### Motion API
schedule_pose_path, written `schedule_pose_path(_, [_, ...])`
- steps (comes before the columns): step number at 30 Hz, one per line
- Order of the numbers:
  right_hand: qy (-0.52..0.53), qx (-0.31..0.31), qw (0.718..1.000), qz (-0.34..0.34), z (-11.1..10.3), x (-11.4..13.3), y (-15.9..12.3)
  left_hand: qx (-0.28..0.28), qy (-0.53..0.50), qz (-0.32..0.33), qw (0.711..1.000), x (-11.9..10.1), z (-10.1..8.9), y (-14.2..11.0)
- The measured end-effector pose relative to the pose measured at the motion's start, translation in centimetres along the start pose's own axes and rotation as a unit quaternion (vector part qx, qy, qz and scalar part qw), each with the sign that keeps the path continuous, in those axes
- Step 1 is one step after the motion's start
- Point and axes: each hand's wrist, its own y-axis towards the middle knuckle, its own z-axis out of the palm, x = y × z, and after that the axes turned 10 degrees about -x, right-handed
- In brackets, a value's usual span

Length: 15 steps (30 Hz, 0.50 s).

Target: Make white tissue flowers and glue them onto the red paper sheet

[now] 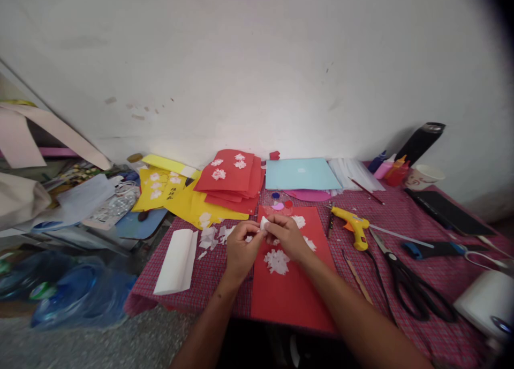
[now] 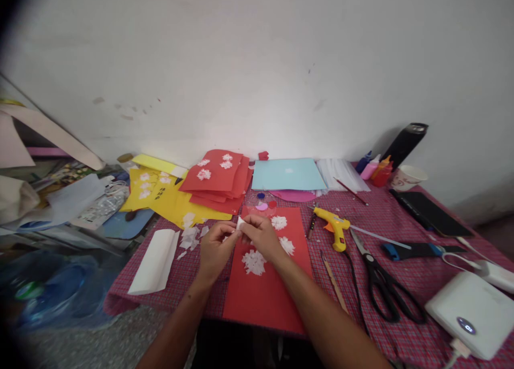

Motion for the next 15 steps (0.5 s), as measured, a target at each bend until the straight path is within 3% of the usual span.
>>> schedule_pose_path(6, [0.025,-0.004,1.0,0.013,-0.33,-0.12,0.16,0.004,-0.08,-0.08,0.994,0.23,-0.14,-0.02])
schedule_pose_path(15, [0.031,-0.028,0.999,-0.002,-0.43,0.18,0.12,-0.062,-0.182,-0.183,0.964,0.52,0.21,0.2])
